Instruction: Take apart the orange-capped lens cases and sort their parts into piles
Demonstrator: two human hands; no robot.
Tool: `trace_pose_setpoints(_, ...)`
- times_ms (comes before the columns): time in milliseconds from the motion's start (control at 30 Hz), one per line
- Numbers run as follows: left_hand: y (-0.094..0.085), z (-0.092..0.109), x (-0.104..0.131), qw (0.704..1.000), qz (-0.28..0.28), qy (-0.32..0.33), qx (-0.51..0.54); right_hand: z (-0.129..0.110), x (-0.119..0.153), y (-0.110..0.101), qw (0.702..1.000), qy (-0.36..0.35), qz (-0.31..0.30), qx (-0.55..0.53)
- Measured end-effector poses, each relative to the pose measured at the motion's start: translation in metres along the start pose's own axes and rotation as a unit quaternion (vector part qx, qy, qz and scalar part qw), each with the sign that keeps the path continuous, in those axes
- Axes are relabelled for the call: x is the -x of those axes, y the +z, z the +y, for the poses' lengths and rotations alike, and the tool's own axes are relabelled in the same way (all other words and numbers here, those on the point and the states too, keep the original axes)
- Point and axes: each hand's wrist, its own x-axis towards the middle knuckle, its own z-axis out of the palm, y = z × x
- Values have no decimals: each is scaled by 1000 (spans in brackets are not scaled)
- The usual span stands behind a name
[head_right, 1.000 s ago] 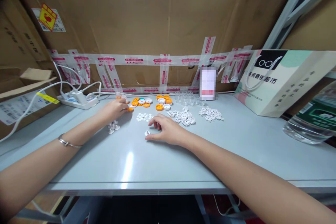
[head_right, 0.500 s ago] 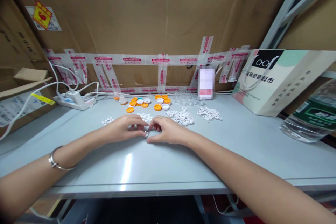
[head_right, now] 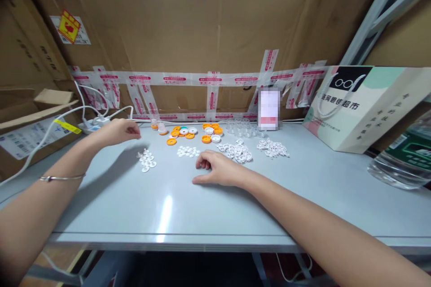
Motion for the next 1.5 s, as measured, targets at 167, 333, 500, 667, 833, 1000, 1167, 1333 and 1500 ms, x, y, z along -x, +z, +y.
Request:
trace_pose_setpoints(167, 13, -13, -5, 993, -119, 3, -1, 0, 0, 0, 1000, -4, -2, -1)
trace_pose_setpoints(333, 6, -7, 2, 976, -206, 41, 56, 1, -1, 0, 1000, -9, -1, -4)
trace_pose_setpoints(500, 11, -1, -7, 998, -14, -1, 65, 2, -1, 0, 1000, -12, -3, 0)
trace_pose_setpoints(667, 46, 22, -36, 982, 151, 64, 96, 3, -1, 0, 1000, -17, -1, 2)
trace_pose_setpoints(833, 72, 27, -49, 982, 142, 86, 88, 4, 0, 0, 1000, -23, 2, 5)
trace_pose_setpoints(1000, 76, 22, -45, 979, 171, 55, 96, 3, 0, 0, 1000, -19, 0, 4)
trace_pose_setpoints(1167, 63, 32, -40, 974, 188, 63, 108, 3, 0, 0, 1000, -13, -7, 1)
trace_pose_setpoints(1333, 45, 77, -7, 958, 159, 191, 144, 3, 1, -3, 1000, -23, -19, 1)
trace_pose_setpoints(1500, 49, 124, 32, 928, 28, 306, 212, 0, 3, -9, 999, -15, -35, -16)
